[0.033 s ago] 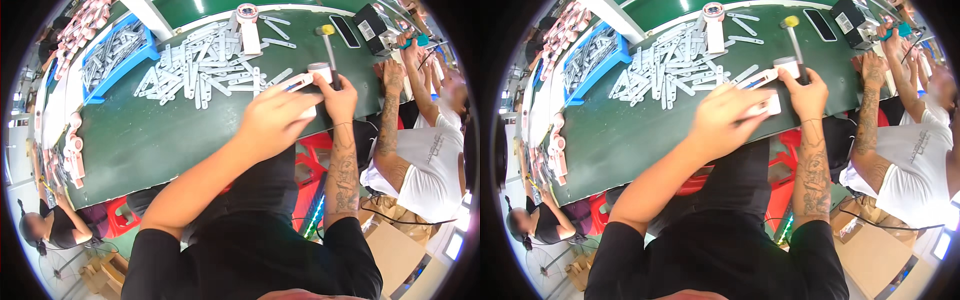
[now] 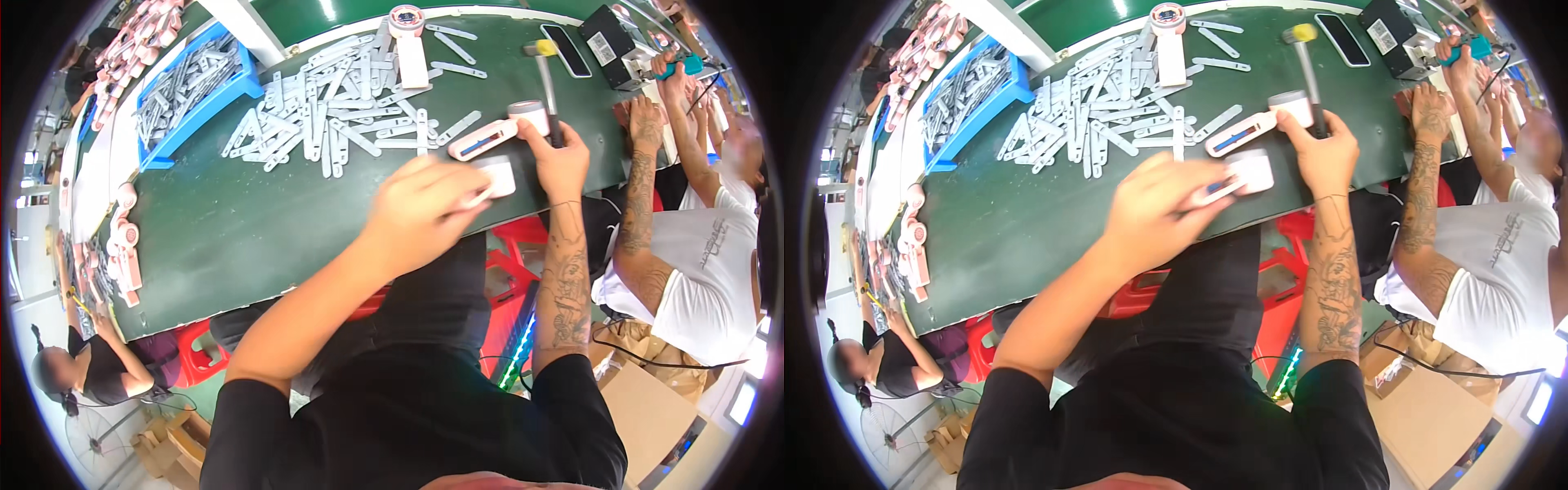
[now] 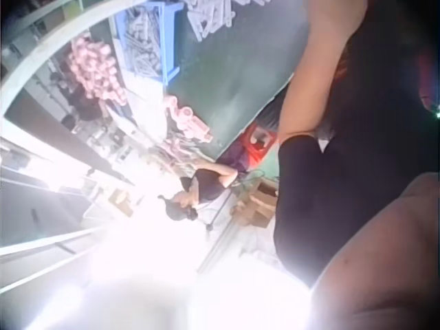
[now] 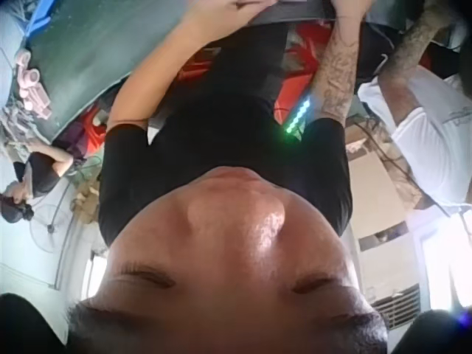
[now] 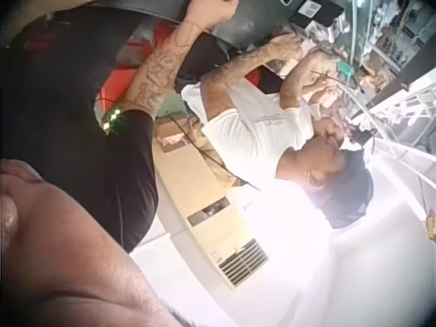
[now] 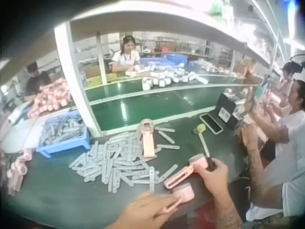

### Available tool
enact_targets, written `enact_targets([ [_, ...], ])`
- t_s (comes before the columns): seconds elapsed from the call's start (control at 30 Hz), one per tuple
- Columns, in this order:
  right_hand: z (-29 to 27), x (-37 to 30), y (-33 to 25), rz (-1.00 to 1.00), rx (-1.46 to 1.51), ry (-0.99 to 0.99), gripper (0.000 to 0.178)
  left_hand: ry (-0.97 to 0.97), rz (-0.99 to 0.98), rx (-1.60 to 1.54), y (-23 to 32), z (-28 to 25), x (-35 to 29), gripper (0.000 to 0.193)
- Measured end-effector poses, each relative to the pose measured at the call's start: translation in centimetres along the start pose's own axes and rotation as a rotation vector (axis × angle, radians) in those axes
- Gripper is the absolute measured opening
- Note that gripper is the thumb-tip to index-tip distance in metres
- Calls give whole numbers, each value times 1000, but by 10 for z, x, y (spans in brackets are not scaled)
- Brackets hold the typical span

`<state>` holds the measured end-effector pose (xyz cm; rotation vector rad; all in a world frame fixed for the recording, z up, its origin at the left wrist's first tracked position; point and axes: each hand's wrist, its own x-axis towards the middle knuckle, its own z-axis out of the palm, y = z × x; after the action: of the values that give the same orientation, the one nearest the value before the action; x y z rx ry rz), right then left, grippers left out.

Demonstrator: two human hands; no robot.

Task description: Assembling handheld electric fans by tapping components together with a mallet.

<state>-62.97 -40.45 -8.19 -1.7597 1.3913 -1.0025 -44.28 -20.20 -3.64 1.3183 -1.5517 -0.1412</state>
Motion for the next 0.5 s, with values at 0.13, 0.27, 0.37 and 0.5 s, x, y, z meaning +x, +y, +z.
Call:
enact_targets([
  [0.13, -8, -8, -11, -34, 133, 56, 49, -66, -284, 212, -4, -83, -88, 37],
  [0.27, 8, -53, -56, -17, 232, -91, 38, -10, -353, 406, -7, -115, -137, 34],
  [0.37, 45, -99, -103, 11, 215, -241, 49, 25, -248, 406, -7, -115, -138, 34],
  [0.5, 97, -134, -124, -221, -95, -257, 59, 83, -144, 488, -5, -115, -142, 37],
])
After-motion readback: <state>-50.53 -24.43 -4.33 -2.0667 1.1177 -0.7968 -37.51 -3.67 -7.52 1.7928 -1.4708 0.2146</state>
